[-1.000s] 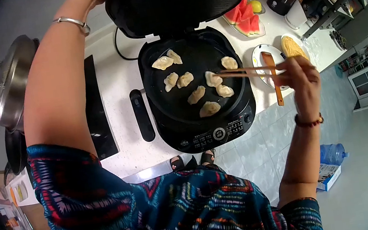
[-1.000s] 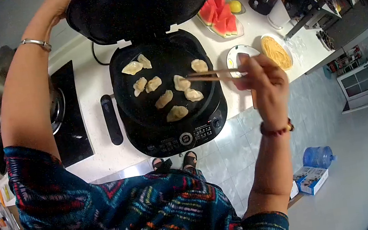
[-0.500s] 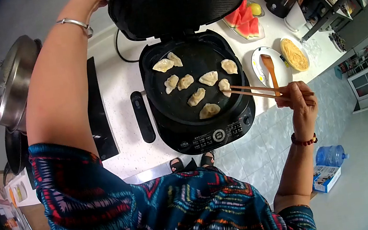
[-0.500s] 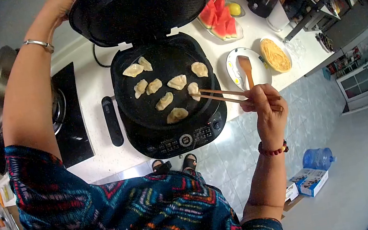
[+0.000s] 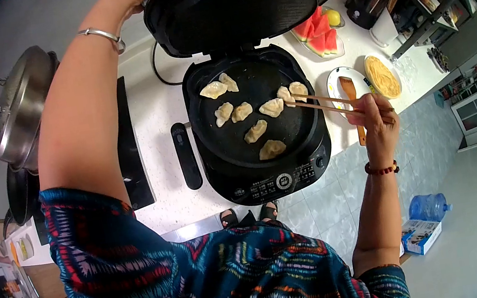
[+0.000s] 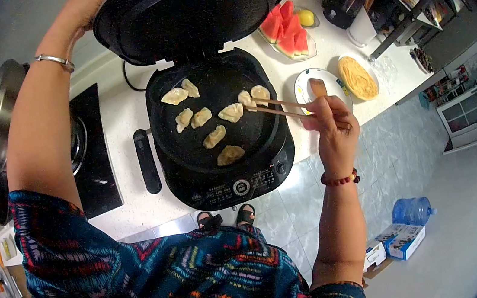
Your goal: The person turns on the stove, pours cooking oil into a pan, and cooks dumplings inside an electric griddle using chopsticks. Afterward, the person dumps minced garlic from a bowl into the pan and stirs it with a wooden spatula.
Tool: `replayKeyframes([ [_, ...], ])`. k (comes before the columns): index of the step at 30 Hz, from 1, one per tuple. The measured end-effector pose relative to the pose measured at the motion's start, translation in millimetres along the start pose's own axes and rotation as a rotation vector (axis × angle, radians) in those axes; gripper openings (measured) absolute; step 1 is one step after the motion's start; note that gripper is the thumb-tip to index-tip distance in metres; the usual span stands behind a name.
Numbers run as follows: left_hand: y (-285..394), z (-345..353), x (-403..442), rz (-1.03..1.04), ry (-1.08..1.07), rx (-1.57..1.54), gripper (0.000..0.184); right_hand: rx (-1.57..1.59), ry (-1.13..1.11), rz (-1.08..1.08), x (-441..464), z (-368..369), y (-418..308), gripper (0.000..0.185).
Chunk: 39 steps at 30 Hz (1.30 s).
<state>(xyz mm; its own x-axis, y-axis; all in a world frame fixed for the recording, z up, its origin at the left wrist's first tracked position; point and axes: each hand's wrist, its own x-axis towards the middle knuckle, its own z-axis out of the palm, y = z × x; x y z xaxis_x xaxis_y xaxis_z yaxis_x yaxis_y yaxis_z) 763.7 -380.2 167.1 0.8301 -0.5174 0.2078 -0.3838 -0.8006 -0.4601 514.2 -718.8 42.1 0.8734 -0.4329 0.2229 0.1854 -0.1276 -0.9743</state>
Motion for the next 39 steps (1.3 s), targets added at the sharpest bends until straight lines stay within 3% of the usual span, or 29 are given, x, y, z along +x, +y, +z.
replayKeyframes([
  [2,7.2,-10.0,-5.9,-0.23,-0.064,-0.522,0.016,0.019,-0.017,-0.018,8.8,7.1,4.9,0.022],
  [5,4.3,-5.1,-6.6,-0.106,0.002,-0.472,0.017,0.055,-0.004,-0.006,23.9,22.4,16.3,0.023],
  [9,-5.2,17.0,4.5,-0.105,0.088,-0.377,0.019,0.136,0.004,0.001,45.0,42.3,30.0,0.022],
  [11,11.8,-7.6,-5.6,-0.523,0.041,-1.029,0.022,0.176,0.008,0.012,53.1,53.5,33.0,0.021],
  [21,11.5,4.3,-11.6,-0.511,0.175,-1.309,0.022,0.277,-0.051,0.1,52.4,56.8,33.4,0.02],
  [26,9.6,-2.5,-13.4,-0.488,0.065,-1.229,0.022,0.283,-0.037,0.128,44.2,65.5,46.5,0.021],
  [32,18.0,-1.4,-15.0,-0.539,0.163,-1.303,0.025,0.211,-0.018,-0.085,26.0,66.9,60.7,0.013],
  [34,15.9,-2.7,-14.9,-0.534,0.136,-1.282,0.026,-0.267,-0.155,-0.639,20.0,67.3,52.0,0.003],
  [39,16.4,-2.9,-15.4,-0.504,0.124,-1.276,0.026,-0.571,-0.382,-0.747,-13.4,64.0,15.5,0.012],
])
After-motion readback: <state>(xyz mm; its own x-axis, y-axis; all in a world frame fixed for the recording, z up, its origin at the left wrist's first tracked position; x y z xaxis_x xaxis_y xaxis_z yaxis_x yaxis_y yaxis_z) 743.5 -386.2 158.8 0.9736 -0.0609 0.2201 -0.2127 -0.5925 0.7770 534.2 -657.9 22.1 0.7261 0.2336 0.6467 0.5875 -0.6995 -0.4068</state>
